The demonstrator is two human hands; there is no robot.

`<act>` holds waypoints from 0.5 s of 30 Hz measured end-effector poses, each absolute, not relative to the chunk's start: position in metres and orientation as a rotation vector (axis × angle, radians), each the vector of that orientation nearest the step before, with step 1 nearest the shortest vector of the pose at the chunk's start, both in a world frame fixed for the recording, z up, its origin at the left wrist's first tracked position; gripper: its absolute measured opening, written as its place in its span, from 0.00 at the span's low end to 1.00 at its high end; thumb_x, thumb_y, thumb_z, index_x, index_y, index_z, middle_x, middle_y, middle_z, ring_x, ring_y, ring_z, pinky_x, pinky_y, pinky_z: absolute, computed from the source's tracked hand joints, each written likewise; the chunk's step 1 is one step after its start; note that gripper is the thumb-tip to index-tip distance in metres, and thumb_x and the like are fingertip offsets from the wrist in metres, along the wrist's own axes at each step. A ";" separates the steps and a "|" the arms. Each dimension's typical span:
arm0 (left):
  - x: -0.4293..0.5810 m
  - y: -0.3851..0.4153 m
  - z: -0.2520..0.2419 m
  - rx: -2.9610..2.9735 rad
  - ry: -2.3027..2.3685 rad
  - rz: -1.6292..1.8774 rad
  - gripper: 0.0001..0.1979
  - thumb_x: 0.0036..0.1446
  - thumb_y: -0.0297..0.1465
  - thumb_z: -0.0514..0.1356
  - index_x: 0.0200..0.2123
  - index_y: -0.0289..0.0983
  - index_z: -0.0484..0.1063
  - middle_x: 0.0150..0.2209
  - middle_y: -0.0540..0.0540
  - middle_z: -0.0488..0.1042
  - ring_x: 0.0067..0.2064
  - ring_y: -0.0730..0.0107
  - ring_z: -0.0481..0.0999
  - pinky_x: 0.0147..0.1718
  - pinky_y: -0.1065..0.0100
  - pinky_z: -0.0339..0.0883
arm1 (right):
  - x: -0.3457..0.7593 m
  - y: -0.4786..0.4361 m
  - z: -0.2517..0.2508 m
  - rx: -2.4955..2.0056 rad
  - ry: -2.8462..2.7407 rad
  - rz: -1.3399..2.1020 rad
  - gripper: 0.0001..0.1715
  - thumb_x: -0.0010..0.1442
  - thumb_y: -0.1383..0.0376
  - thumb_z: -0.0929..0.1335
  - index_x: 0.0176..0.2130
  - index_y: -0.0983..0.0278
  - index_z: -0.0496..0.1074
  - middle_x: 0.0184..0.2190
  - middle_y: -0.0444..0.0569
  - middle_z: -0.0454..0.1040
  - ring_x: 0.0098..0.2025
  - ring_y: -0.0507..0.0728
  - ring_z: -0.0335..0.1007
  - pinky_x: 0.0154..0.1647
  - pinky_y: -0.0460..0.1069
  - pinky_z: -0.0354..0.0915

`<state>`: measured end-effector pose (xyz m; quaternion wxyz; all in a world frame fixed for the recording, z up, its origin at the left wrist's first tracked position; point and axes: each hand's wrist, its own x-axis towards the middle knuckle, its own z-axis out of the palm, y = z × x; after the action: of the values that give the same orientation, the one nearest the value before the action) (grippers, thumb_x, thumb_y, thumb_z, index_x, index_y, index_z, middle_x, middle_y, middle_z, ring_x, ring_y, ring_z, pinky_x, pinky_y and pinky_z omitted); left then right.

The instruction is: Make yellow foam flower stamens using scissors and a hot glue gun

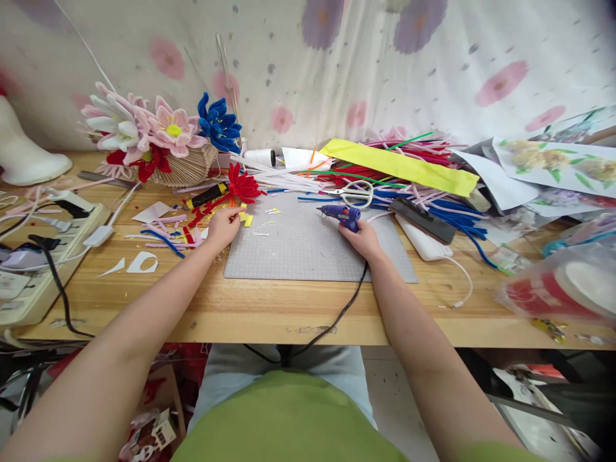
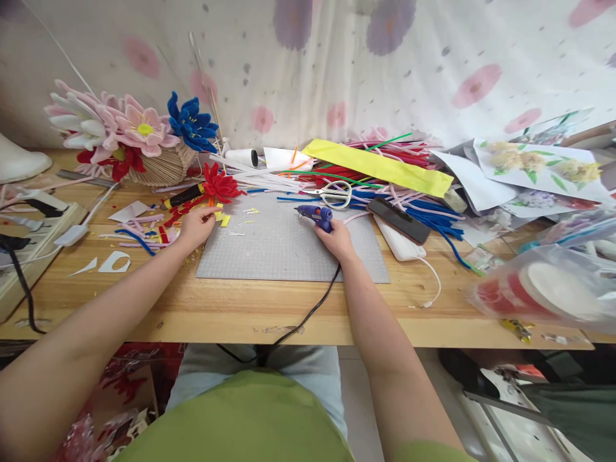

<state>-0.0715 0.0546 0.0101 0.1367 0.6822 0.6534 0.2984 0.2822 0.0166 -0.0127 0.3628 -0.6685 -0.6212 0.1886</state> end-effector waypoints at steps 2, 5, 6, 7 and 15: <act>-0.072 0.055 0.012 1.916 1.901 0.864 0.20 0.52 0.28 0.51 0.45 0.37 0.75 0.42 0.46 0.77 0.36 0.69 0.73 0.38 0.70 0.65 | 0.282 0.017 -0.013 -1.724 -1.597 0.491 0.15 0.49 0.54 0.66 0.27 0.64 0.70 0.25 0.49 0.71 0.30 0.58 0.66 0.33 0.53 0.61; -0.075 0.057 0.014 1.889 1.868 0.861 0.21 0.49 0.26 0.52 0.46 0.36 0.75 0.38 0.46 0.78 0.36 0.69 0.74 0.38 0.71 0.65 | 0.282 0.017 -0.012 -1.738 -1.587 0.484 0.15 0.48 0.54 0.66 0.27 0.64 0.69 0.25 0.50 0.71 0.30 0.58 0.66 0.33 0.53 0.61; -0.076 0.057 0.014 1.884 1.860 0.855 0.21 0.48 0.25 0.53 0.46 0.37 0.75 0.37 0.46 0.78 0.36 0.69 0.74 0.38 0.71 0.65 | 0.282 0.016 -0.011 -1.742 -1.587 0.481 0.15 0.48 0.53 0.66 0.27 0.64 0.69 0.25 0.50 0.71 0.30 0.58 0.66 0.33 0.53 0.61; -0.078 0.058 0.014 1.877 1.860 0.846 0.21 0.48 0.26 0.54 0.46 0.37 0.75 0.38 0.46 0.78 0.36 0.69 0.74 0.38 0.71 0.65 | 0.281 0.016 -0.011 -1.744 -1.587 0.480 0.15 0.48 0.53 0.66 0.27 0.64 0.69 0.25 0.50 0.71 0.30 0.58 0.66 0.33 0.53 0.61; -0.087 0.065 0.008 1.727 1.777 0.853 0.16 0.48 0.35 0.59 0.40 0.38 0.78 0.42 0.45 0.78 0.39 0.67 0.75 0.41 0.69 0.66 | 0.281 0.015 -0.010 -1.758 -1.591 0.497 0.15 0.49 0.54 0.66 0.27 0.64 0.69 0.26 0.50 0.72 0.30 0.58 0.67 0.33 0.53 0.61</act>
<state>-0.0873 0.0651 0.0076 0.2577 0.6368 0.6551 0.3144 0.2810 0.0154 -0.0101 0.3521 -0.6792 -0.6147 0.1921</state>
